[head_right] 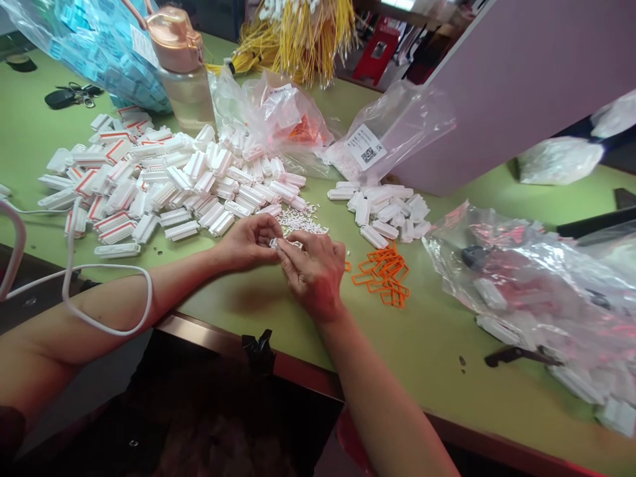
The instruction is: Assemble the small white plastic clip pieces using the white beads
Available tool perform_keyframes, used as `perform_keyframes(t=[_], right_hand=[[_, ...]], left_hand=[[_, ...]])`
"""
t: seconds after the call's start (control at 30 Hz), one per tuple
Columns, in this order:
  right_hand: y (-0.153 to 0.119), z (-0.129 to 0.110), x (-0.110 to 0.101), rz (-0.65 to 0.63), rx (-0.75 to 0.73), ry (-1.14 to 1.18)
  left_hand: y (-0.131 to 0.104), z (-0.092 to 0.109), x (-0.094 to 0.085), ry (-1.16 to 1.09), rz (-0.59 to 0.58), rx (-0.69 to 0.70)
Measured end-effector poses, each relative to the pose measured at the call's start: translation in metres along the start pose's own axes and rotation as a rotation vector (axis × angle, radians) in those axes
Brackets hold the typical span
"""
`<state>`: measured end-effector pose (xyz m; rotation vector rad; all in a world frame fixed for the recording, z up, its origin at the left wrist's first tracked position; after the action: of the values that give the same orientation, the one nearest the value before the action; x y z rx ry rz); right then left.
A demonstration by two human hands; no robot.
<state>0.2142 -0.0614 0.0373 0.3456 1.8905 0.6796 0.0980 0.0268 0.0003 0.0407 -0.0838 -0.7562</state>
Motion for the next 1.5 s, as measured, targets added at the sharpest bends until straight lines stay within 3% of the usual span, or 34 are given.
perform_keyframes(t=[0.1,0.27,0.33,0.47,0.63,0.73,0.83,0.97,1.23,1.5], right_hand=[[0.002,-0.003,-0.004,-0.025,-0.017,-0.020],[0.004,0.022,-0.016,0.116,0.172,0.274],[0.002,0.031,-0.013,0.041,0.209,0.246],[-0.003,0.036,0.003,-0.233,0.202,0.042],[-0.003,0.031,0.007,-0.312,0.184,-0.042],[0.000,0.032,-0.001,-0.255,0.292,0.155],[0.002,0.031,-0.009,-0.104,0.402,0.381],[0.005,0.021,-0.008,-0.013,0.330,0.500],[0.003,0.019,0.004,-0.002,0.306,0.472],[0.004,0.011,-0.002,0.038,0.130,0.235]], left_hand=[[0.000,0.002,-0.002,-0.008,0.020,0.011],[0.002,0.004,-0.009,-0.014,0.125,-0.012],[0.004,0.002,-0.013,-0.002,0.181,-0.019],[0.008,-0.003,-0.018,0.004,0.216,-0.021],[0.007,-0.003,-0.016,0.044,0.185,-0.035],[0.005,0.001,-0.013,0.071,0.163,-0.045],[0.004,0.004,-0.008,0.086,0.115,-0.037],[0.001,0.005,-0.002,0.145,0.055,-0.021],[-0.003,0.008,0.005,0.148,0.012,-0.012],[-0.002,0.005,0.005,0.087,0.013,-0.018]])
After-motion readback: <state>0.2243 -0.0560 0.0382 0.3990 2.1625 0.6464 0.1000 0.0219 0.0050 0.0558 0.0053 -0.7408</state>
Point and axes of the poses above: each hand's wrist, its own y-axis towards the middle knuckle, its own x-axis out of the palm, z = x × y, the point moved 4 cm from there along y, towards the middle knuckle, and after that the axes turned 4 degrees about y, right-handed, at the moved point
